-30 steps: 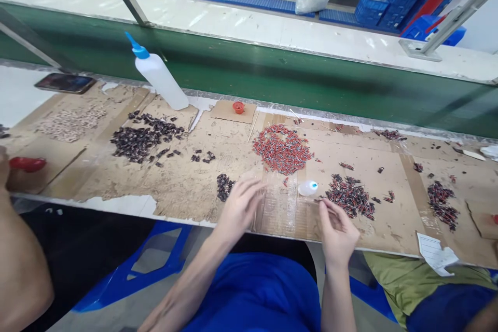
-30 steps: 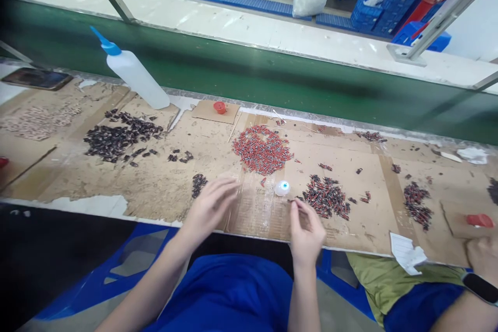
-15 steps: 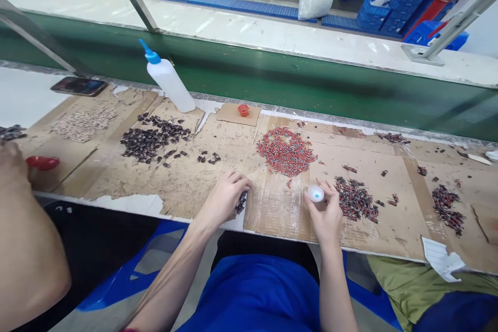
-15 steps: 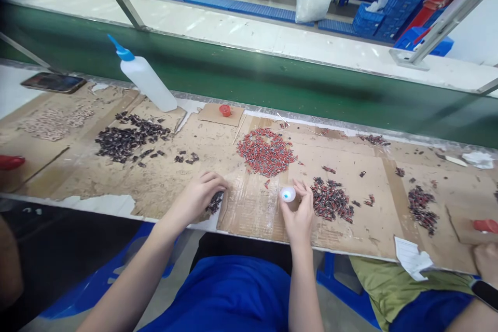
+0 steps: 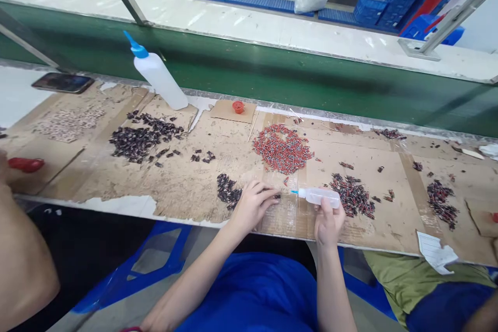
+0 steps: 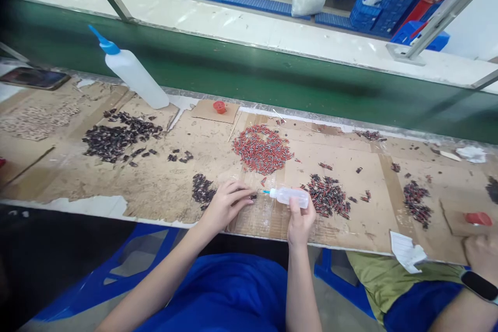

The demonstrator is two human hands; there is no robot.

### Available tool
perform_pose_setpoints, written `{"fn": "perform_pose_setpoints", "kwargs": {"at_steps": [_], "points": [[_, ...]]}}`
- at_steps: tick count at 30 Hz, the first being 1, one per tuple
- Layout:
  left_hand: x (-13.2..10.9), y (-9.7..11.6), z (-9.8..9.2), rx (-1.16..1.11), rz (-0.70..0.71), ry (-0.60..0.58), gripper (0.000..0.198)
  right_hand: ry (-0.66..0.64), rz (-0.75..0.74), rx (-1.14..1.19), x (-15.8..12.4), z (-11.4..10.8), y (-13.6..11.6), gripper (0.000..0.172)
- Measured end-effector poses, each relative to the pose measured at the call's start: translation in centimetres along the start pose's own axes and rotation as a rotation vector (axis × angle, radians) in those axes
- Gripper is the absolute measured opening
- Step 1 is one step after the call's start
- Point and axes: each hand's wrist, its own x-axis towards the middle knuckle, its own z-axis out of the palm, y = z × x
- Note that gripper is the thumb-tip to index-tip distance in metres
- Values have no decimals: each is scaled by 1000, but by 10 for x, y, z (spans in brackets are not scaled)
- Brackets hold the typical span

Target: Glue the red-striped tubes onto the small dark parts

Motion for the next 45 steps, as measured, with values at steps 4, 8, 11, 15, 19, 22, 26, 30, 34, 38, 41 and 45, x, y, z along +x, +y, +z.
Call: {"fn": "perform_pose_setpoints", "kwargs": {"at_steps": [4, 8, 11, 15, 19, 22, 26, 30, 34, 38, 41, 45], "points": [[-2, -2, -2, -72, -16, 4, 20, -64, 9, -24, -3, 9, -4, 31], [-2, 0, -1, -108, -91, 15, 17, -107, 22, -101, -2, 10, -7, 32], [-1, 2, -2, -129, -142, -1, 19, -85, 44, -115, 0, 9, -5, 40], [0, 5, -3, -141, -205, -26, 16, -53, 39, -188, 2, 8, -4, 47], [1, 5, -3, -174, -232, -18, 14, -78, 13, -287, 1, 8, -6, 51], [1, 4, -3, -180, -237, -11, 13, -86, -7, -342, 0, 9, -9, 50], [1, 4, -3, -173, -238, -1, 14, -111, -45, -368, -2, 13, -13, 49], [2, 5, -3, -168, -232, -3, 13, -138, -71, -395, -3, 16, -18, 45], [2, 5, -3, -181, -238, -12, 12, -126, -92, -407, -4, 18, -20, 41], [1, 3, -3, -190, -250, -17, 13, -77, -86, -387, -5, 18, -17, 38], [1, 3, -3, -185, -255, -23, 12, -65, -65, -371, -5, 18, -15, 39], [1, 4, -3, -189, -256, -23, 12, -97, -67, -367, -4, 18, -16, 42]]}}
